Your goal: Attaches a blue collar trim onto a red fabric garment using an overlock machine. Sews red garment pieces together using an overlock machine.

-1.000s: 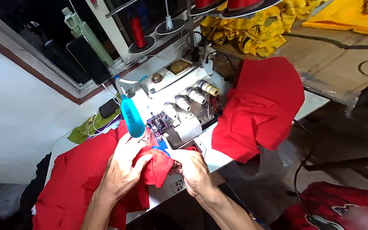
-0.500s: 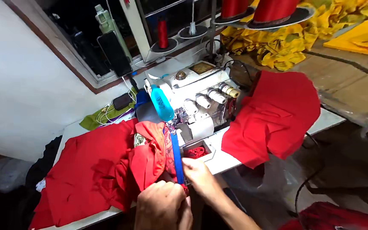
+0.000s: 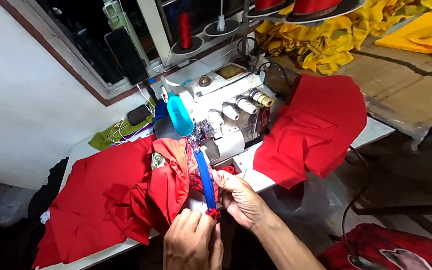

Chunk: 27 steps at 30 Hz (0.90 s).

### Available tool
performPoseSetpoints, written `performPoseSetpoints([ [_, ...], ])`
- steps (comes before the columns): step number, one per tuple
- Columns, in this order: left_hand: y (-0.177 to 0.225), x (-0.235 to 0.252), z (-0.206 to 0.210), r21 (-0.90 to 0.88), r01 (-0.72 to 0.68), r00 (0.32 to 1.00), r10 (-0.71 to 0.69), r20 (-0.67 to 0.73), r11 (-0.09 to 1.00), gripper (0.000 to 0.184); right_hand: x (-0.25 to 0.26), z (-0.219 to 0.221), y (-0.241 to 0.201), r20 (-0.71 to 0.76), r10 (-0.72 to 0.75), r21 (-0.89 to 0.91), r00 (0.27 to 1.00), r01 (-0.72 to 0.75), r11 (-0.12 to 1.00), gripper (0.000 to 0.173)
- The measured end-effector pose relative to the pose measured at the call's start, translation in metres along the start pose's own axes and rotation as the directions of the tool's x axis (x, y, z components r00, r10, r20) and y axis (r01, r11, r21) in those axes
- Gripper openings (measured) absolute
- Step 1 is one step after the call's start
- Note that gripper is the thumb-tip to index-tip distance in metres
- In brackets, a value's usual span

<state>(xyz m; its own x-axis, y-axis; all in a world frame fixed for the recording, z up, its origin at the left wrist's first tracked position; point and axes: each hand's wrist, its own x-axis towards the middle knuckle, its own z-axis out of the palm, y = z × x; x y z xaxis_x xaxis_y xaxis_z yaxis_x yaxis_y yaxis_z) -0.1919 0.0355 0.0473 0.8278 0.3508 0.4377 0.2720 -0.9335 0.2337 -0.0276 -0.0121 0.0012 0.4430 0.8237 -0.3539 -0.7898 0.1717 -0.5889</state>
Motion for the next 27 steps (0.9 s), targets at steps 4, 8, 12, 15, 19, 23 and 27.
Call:
performPoseSetpoints([
  [4,0.008,0.003,-0.008,0.017,0.047,0.999,-0.047,-0.022,0.999,0.018,-0.004,0.002,0.007,-0.100,-0.097,-0.242,0.990,0.070,0.968,0.011],
  [8,0.016,0.004,-0.007,-0.005,0.073,0.997,-0.073,-0.004,0.997,0.019,-0.025,0.007,0.011,-0.103,-0.159,-0.461,0.982,0.095,0.882,0.013],
  [12,0.017,0.000,-0.002,-0.037,0.085,0.996,-0.083,0.028,0.996,0.022,-0.042,0.007,0.016,-0.058,-0.186,-0.502,0.981,0.132,0.855,0.017],
  [15,0.021,-0.001,-0.002,-0.020,0.058,0.998,-0.057,0.037,0.998,0.022,-0.053,0.009,0.011,-0.033,-0.192,-0.537,0.981,0.144,0.831,0.024],
  [19,0.029,-0.001,-0.006,-0.015,-0.012,1.000,0.012,0.017,1.000,0.022,-0.059,0.016,0.008,-0.069,-0.255,-0.544,0.965,0.178,0.820,0.015],
  [23,-0.002,0.022,0.001,-0.130,0.044,0.997,-0.051,-0.052,0.991,0.027,-0.043,0.005,0.019,-0.182,-0.357,-0.586,0.916,0.191,0.787,0.013],
  [27,-0.032,0.052,0.025,0.087,0.115,0.992,-0.110,-0.056,0.990,0.037,-0.055,0.002,0.021,-0.216,-0.397,-0.530,0.892,0.235,0.815,0.010],
])
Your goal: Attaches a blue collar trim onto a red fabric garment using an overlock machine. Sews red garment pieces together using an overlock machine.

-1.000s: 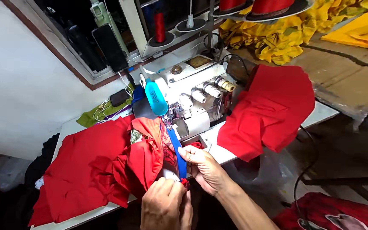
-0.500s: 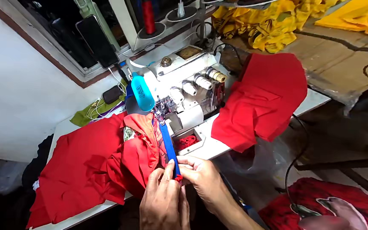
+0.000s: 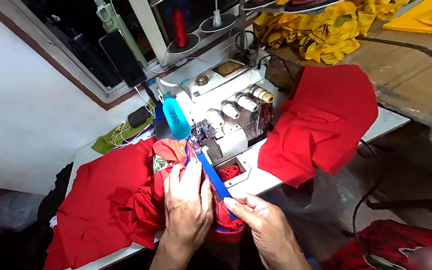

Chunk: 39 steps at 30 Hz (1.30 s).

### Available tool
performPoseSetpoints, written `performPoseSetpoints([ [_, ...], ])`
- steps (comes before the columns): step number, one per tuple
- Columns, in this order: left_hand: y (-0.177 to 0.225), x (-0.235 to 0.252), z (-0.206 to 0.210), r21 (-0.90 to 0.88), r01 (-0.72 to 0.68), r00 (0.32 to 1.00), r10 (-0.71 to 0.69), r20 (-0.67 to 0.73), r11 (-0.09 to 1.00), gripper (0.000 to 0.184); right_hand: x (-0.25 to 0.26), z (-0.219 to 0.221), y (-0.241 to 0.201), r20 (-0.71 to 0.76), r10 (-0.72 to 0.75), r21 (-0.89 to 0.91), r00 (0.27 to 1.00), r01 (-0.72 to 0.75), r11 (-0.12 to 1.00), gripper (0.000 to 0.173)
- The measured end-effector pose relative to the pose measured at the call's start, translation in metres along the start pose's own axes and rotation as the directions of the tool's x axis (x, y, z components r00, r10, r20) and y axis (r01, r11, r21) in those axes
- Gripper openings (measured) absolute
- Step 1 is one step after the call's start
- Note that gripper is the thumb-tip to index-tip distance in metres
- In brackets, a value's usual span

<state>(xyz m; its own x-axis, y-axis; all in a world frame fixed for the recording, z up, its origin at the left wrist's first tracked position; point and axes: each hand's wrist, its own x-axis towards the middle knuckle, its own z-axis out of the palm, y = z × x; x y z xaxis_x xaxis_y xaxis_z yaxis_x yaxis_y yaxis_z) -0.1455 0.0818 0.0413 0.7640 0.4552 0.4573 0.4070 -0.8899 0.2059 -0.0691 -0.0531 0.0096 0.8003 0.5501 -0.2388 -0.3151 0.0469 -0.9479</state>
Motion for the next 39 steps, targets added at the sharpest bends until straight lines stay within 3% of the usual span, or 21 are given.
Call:
performPoseSetpoints([
  [5,-0.002,0.003,0.004,0.097,-0.025,1.000,0.024,0.013,0.995,0.040,-0.001,0.006,-0.008,-0.021,0.047,0.075,0.999,-0.045,0.996,0.008],
  [8,-0.012,0.018,0.009,0.104,0.014,0.998,-0.020,0.056,0.995,0.043,0.020,0.016,-0.004,-0.004,0.002,0.055,1.000,-0.001,0.998,0.011],
  [12,-0.033,0.048,0.024,0.091,0.053,0.997,-0.058,0.047,0.994,0.040,0.055,0.032,-0.006,-0.020,0.045,-0.001,0.999,-0.045,0.999,0.010],
  [16,-0.044,0.057,0.019,0.069,0.060,0.990,-0.068,0.125,0.996,0.044,0.069,0.040,-0.007,-0.057,0.017,-0.075,0.998,-0.021,0.997,0.025],
  [18,-0.037,0.038,0.005,-0.001,0.008,0.990,-0.008,0.141,1.000,0.045,0.070,0.040,-0.009,-0.054,0.022,-0.068,0.998,-0.025,0.997,0.029],
  [20,-0.026,0.018,-0.009,-0.099,-0.134,0.983,0.145,0.113,0.986,0.039,0.068,0.040,-0.012,-0.045,0.047,-0.025,0.998,-0.049,0.998,0.029],
  [23,-0.021,0.019,-0.025,-0.059,-0.274,0.959,0.277,0.055,0.960,0.025,0.066,0.038,-0.020,0.027,0.072,-0.017,0.997,-0.072,0.997,0.027],
  [25,-0.019,0.035,-0.045,-0.082,-0.260,0.957,0.267,0.108,0.962,0.024,0.066,0.032,-0.027,0.117,-0.053,-0.137,0.992,0.069,0.988,0.029],
  [27,-0.014,0.051,-0.065,-0.109,-0.219,0.958,0.235,0.163,0.970,0.023,0.068,0.027,-0.030,0.153,-0.335,-0.351,0.930,0.369,0.861,0.014],
  [30,-0.013,0.072,-0.083,0.003,-0.214,0.961,0.210,0.179,0.977,0.021,0.090,0.025,-0.036,0.367,-0.602,-0.419,0.710,0.703,0.574,0.028],
  [34,-0.016,0.077,-0.083,0.076,-0.186,0.979,0.178,0.100,0.980,0.021,0.114,0.023,-0.037,0.512,-0.638,-0.317,0.575,0.817,0.482,0.014],
  [39,-0.013,0.075,-0.082,0.050,-0.153,0.987,0.150,0.056,0.987,0.018,0.118,0.020,-0.053,0.554,-0.663,-0.199,0.503,0.854,0.481,0.010],
])
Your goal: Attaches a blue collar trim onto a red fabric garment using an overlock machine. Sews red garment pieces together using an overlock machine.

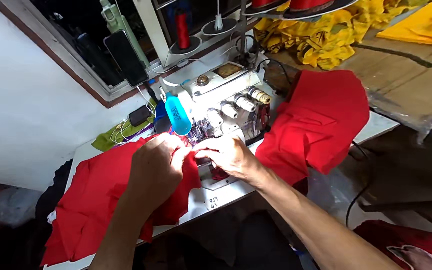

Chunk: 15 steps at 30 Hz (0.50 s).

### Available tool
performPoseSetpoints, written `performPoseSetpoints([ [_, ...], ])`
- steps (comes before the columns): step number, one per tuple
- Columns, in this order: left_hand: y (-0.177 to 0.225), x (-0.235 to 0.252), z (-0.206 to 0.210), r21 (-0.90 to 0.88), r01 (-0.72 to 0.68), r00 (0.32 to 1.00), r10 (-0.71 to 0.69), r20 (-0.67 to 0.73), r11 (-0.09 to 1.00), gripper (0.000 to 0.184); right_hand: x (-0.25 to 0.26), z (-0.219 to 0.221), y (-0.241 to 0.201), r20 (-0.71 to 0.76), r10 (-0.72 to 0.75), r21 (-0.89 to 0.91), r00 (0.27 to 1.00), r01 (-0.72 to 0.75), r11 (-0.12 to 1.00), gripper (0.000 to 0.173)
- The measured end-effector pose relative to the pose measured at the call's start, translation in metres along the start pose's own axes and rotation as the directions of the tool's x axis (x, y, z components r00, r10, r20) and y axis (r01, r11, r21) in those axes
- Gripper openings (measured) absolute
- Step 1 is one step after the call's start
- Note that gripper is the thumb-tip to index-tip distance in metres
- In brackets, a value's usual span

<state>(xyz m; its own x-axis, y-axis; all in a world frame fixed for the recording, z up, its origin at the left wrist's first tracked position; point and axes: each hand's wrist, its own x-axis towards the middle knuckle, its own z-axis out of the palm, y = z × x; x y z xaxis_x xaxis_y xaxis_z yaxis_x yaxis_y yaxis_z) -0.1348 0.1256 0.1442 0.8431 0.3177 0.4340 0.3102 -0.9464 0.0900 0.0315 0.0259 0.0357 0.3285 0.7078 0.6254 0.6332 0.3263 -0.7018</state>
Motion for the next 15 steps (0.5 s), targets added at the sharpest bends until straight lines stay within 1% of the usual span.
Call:
performPoseSetpoints([
  [4,0.005,0.003,0.002,-0.053,-0.004,0.999,0.002,-0.050,0.999,0.013,0.016,-0.010,-0.017,0.021,-0.038,0.012,0.999,0.038,0.999,0.008],
  [6,0.007,0.000,0.012,-0.095,0.025,0.993,-0.035,-0.112,0.995,0.012,0.020,-0.011,-0.018,-0.019,-0.019,0.007,1.000,0.019,1.000,0.008],
  [7,0.009,-0.003,0.024,-0.111,0.042,0.985,-0.060,-0.164,0.993,0.015,0.019,-0.010,-0.019,-0.045,0.005,0.003,0.999,-0.005,1.000,0.008],
  [9,0.009,-0.013,0.059,-0.079,0.057,0.966,-0.075,-0.249,0.995,0.028,0.012,-0.007,-0.022,-0.102,0.055,-0.020,0.993,-0.057,0.998,0.008],
  [11,0.007,-0.031,0.088,-0.026,0.037,0.967,-0.043,-0.251,0.999,0.034,-0.007,-0.001,-0.030,-0.150,0.134,-0.036,0.980,-0.141,0.989,0.008],
  [12,0.005,-0.040,0.096,0.016,0.013,0.972,-0.009,-0.234,1.000,0.032,-0.021,0.003,-0.031,-0.176,0.167,-0.029,0.970,-0.174,0.984,0.008],
  [13,0.004,-0.048,0.099,0.048,-0.021,0.977,0.031,-0.210,0.999,0.030,-0.037,0.009,-0.029,-0.201,0.203,-0.001,0.958,-0.208,0.978,0.009],
  [15,0.005,-0.062,0.098,0.102,-0.052,0.987,0.067,-0.144,0.993,0.034,-0.068,0.022,-0.018,-0.240,0.229,0.056,0.943,-0.222,0.974,0.012],
])
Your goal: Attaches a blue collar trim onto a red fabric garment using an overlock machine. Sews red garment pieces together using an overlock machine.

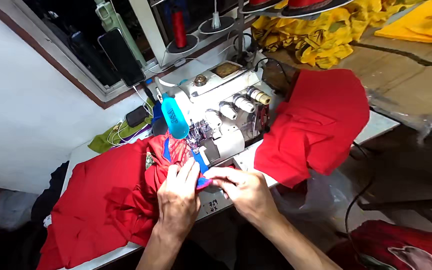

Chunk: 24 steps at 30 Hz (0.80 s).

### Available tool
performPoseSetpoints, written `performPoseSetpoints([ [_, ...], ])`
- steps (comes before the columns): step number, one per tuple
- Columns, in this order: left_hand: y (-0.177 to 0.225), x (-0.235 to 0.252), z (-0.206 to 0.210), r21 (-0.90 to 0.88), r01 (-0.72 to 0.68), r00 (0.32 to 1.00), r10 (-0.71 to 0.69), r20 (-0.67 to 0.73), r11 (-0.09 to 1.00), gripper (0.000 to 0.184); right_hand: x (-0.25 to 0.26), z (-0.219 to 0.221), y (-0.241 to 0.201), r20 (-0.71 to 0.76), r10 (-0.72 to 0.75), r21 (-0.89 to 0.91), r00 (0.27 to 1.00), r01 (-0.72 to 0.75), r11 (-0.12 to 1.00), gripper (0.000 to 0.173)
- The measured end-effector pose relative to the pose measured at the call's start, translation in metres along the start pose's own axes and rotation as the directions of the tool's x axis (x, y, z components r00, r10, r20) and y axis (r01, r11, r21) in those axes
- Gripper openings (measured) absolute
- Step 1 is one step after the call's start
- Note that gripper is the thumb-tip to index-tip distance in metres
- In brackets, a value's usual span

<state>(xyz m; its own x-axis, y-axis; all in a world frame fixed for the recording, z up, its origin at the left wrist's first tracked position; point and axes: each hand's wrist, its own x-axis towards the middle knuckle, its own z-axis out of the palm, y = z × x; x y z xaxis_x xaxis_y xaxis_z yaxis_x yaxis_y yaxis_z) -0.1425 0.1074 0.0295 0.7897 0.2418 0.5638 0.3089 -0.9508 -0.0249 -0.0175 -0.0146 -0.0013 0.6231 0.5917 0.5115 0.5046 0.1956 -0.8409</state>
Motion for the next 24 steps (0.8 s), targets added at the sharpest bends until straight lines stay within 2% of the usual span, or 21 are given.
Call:
performPoseSetpoints([
  [3,0.001,-0.004,-0.005,0.021,-0.011,0.999,0.010,0.039,1.000,0.037,-0.015,0.006,0.009,-0.054,-0.024,0.043,0.998,0.026,0.999,0.012],
  [9,-0.013,0.016,0.008,0.050,0.032,0.999,-0.032,0.011,0.998,0.035,0.008,0.019,0.016,-0.132,-0.100,-0.113,0.986,0.085,0.990,0.013],
  [13,-0.019,0.024,0.004,0.038,0.043,0.997,-0.046,0.061,0.998,0.039,0.022,0.026,0.024,-0.137,-0.149,-0.181,0.979,0.123,0.976,0.014],
  [17,0.001,0.014,-0.013,-0.017,0.008,1.000,-0.008,0.025,1.000,0.024,0.018,0.018,0.028,-0.124,-0.166,-0.164,0.978,0.145,0.976,0.012],
  [19,0.006,0.011,-0.015,0.000,0.007,1.000,-0.007,-0.001,1.000,0.021,0.014,0.006,0.029,-0.148,-0.104,-0.255,0.983,0.064,0.965,0.009],
  [22,0.010,0.010,-0.016,0.018,0.001,1.000,0.000,-0.013,1.000,0.022,0.008,-0.009,0.020,-0.187,0.039,-0.516,0.982,-0.132,0.846,0.012],
  [24,0.012,0.012,-0.017,0.026,-0.008,1.000,0.009,-0.017,1.000,0.023,0.009,-0.007,0.010,-0.145,-0.049,-0.562,0.988,-0.041,0.826,0.022],
])
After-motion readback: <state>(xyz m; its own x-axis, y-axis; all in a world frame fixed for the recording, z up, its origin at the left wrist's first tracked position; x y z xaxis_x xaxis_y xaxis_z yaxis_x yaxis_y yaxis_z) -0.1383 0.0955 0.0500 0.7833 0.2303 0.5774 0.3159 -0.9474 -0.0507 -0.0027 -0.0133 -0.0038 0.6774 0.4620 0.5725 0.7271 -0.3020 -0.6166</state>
